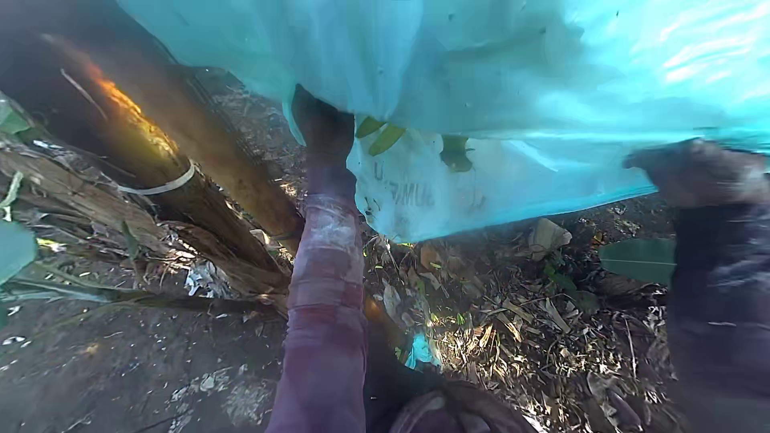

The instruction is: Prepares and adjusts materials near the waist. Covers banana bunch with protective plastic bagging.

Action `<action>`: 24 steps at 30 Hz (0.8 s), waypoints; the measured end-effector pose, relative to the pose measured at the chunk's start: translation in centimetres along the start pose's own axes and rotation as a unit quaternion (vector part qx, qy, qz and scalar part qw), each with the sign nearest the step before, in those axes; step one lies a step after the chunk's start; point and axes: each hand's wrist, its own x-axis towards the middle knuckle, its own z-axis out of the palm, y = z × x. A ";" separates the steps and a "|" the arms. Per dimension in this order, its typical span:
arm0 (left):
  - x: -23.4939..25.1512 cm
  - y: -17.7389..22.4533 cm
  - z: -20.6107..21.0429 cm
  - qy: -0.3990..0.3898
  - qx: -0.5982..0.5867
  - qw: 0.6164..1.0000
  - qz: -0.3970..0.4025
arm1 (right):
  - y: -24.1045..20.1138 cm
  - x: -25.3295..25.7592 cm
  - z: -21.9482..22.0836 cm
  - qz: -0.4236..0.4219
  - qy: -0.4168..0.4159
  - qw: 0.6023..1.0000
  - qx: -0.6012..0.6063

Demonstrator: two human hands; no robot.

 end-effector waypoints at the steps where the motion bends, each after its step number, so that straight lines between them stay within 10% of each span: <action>1: -0.4 -1.4 -0.3 0.045 0.050 0.998 -0.016 | 1.3 0.4 1.6 0.040 0.048 0.998 0.013; 7: -7.2 -9.8 0.6 -0.024 0.603 0.783 -0.150 | 12.4 7.5 11.3 0.173 0.257 0.947 0.087; 11: -10.3 -12.2 -2.2 0.093 0.415 0.863 -0.273 | 13.5 8.9 15.7 0.152 0.242 0.957 -0.058; 14: -14.8 -10.9 -6.1 0.210 0.397 0.887 -0.112 | 13.9 10.5 12.6 0.174 0.298 0.935 -0.084; 17: -13.6 -8.4 -4.7 0.154 0.496 0.853 0.057 | 14.3 11.4 10.6 0.170 0.346 0.905 -0.179; 24: -6.6 -13.8 -0.8 -0.092 0.739 0.665 -0.052 | 15.2 13.4 15.8 0.165 0.297 0.876 -0.342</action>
